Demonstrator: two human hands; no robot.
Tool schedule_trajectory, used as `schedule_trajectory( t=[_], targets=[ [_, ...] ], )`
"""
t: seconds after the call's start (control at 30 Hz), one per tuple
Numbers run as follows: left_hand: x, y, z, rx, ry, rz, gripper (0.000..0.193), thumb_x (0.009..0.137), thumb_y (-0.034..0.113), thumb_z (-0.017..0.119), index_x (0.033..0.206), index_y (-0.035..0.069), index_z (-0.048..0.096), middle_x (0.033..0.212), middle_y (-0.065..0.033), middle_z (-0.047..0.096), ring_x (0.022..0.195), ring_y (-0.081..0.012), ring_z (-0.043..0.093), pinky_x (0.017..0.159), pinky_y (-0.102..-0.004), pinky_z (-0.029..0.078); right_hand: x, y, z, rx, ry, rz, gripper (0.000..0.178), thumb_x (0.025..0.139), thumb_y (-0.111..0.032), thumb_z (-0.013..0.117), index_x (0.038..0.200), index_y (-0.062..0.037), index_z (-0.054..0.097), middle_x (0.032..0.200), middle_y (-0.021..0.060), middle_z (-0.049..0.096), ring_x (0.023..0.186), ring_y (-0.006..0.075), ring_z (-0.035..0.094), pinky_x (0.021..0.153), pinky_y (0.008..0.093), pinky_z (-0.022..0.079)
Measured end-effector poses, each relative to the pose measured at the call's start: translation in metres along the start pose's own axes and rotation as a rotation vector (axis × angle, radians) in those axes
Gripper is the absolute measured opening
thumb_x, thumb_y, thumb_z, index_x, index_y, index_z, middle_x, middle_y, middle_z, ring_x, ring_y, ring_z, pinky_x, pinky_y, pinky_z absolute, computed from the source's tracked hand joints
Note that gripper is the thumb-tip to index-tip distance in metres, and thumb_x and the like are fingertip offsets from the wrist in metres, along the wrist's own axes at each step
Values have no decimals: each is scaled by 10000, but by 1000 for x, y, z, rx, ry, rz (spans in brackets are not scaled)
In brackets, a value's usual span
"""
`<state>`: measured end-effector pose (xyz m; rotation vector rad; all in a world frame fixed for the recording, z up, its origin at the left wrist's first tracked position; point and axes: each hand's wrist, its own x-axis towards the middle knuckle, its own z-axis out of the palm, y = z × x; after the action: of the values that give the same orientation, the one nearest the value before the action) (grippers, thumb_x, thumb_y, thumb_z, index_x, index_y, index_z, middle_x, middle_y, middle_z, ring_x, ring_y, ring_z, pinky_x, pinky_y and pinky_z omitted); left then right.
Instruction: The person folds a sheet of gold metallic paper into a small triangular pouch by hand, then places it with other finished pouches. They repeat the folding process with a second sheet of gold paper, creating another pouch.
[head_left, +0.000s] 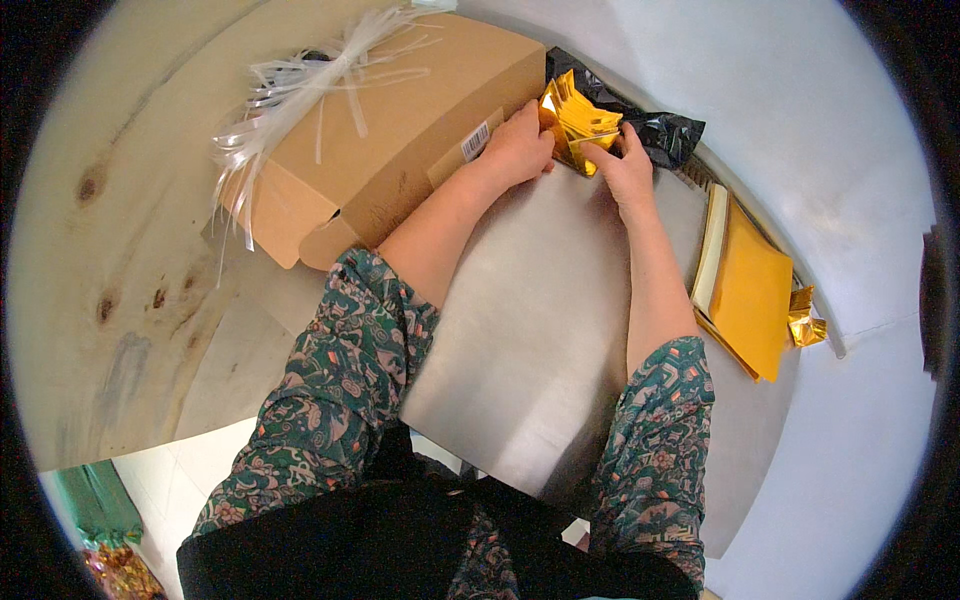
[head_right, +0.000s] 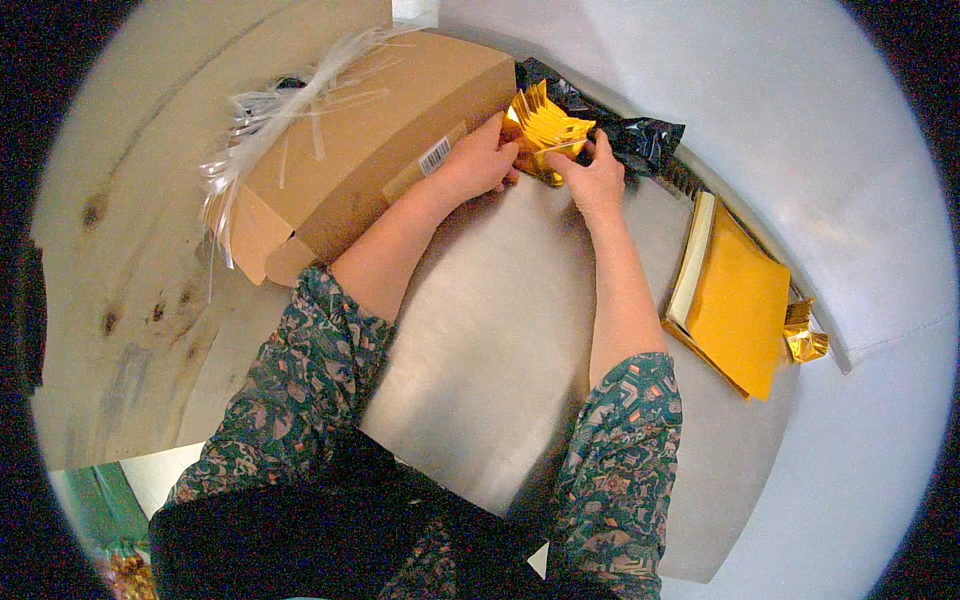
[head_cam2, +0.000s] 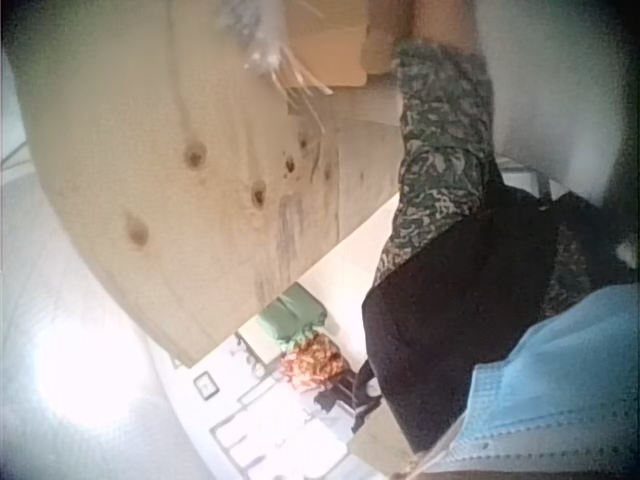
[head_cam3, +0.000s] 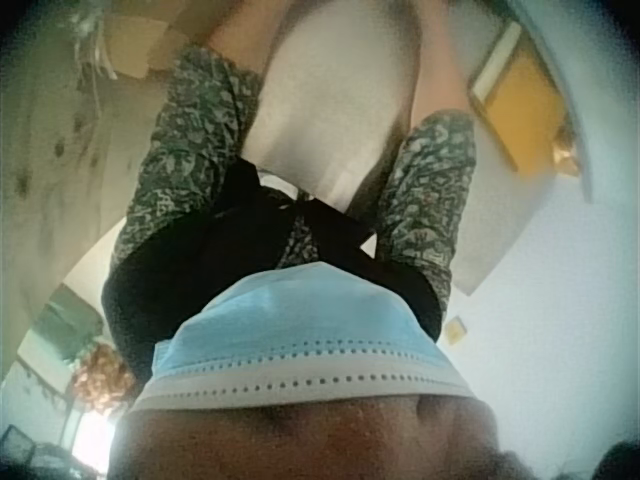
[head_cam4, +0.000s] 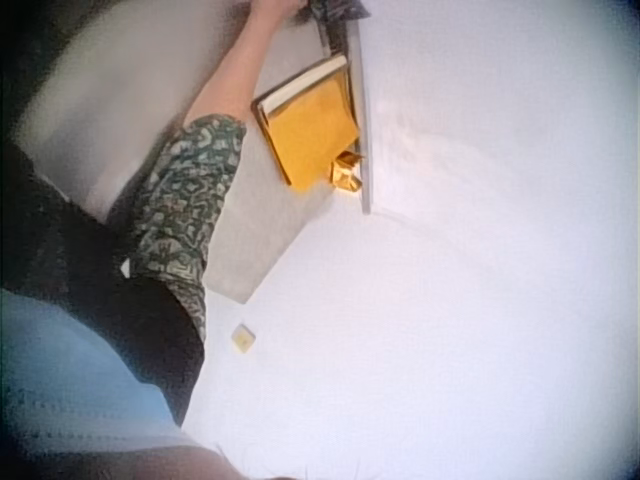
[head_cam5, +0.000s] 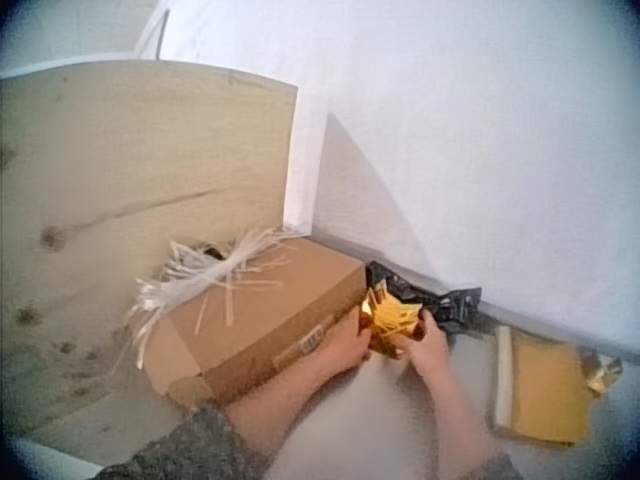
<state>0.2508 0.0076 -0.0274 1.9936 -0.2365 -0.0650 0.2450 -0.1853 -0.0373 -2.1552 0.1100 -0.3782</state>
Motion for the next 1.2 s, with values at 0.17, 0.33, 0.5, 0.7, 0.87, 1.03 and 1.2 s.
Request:
schedule_trajectory(
  t=[0.17,0.33,0.5,0.7,0.87,1.03,1.2],
  targets=[
    [-2,1,2,28,40,19,455,1021,163,532,1442,30,420,1066,-128,712,702,-168,702,571,-328,585,-6,-10,-7,117,-96,-15,934,793,-237,847,1547,30,364,1382,161,606,1233,229,597,1055,326,447],
    [-7,1,-1,26,36,9,507,1003,163,559,1467,23,411,1066,-147,712,721,-184,709,600,-346,587,-8,-7,-8,103,-121,-84,783,820,-177,825,1488,7,461,1317,109,650,1157,189,630,1010,317,474],
    [-18,-5,-2,147,98,182,432,926,142,597,1291,-65,497,1151,-268,660,992,-375,692,904,-462,538,-15,4,-7,147,-70,-109,592,805,-306,803,1313,-66,617,1139,113,739,1050,261,696,934,381,517],
    [-30,-10,-4,246,26,195,421,952,163,581,1295,-68,506,1185,-296,633,1102,-431,639,983,-493,496,-50,-7,-16,-190,-6,-212,510,863,-287,696,1304,-48,606,1104,191,730,1018,362,697,910,442,532],
    [-57,-14,5,430,214,321,354,1027,192,494,1285,-49,508,1210,-303,638,1038,-469,657,941,-541,503,-83,-17,-14,-315,11,-252,347,986,-176,541,1294,-17,544,1077,263,657,1031,446,612,906,528,494],
    [-67,-9,-4,453,111,242,303,1046,218,476,1231,-16,527,1133,-287,675,978,-468,672,889,-552,517,-91,-11,-14,-308,-7,-256,275,1008,-162,525,1234,-5,539,1100,281,629,1043,443,587,916,532,478],
    [-65,-5,-14,221,8,151,282,1033,283,570,1086,14,635,840,-195,705,555,-268,685,644,-419,565,-85,7,-26,-321,-29,-296,207,1018,-177,557,1146,-16,575,1034,246,665,978,424,610,862,476,492]
  ],
)
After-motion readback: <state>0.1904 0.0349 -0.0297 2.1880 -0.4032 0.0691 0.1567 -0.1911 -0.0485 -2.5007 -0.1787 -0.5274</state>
